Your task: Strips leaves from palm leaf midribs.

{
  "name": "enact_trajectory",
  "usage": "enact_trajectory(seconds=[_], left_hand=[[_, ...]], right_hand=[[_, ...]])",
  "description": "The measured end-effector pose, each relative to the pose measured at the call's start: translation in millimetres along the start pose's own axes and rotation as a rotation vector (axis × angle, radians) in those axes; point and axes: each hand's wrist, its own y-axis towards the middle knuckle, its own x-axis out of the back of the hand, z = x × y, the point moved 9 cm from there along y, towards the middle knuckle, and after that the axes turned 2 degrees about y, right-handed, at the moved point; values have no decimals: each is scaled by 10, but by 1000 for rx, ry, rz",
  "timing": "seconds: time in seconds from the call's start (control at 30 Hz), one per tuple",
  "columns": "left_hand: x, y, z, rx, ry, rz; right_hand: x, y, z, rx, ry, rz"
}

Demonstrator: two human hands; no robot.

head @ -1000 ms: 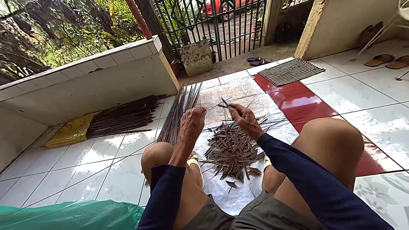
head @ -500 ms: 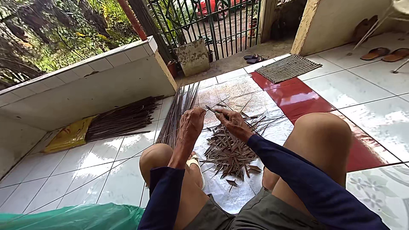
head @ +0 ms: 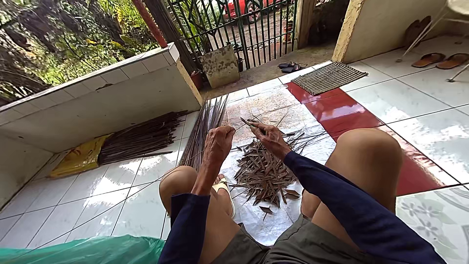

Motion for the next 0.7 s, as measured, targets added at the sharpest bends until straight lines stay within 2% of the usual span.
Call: enact_trajectory(seconds=[0.33, 0.53, 0.7], left_hand=[[18, -56, 57, 57, -20, 54], [88, -92, 152, 89, 67, 75], [196, -160, 115, 120, 210, 104]], right_hand=[[217, -32, -169, -124, -43, -74], [351, 116, -661, -246, -101, -123], [413, 122, -451, -287, 43, -13]])
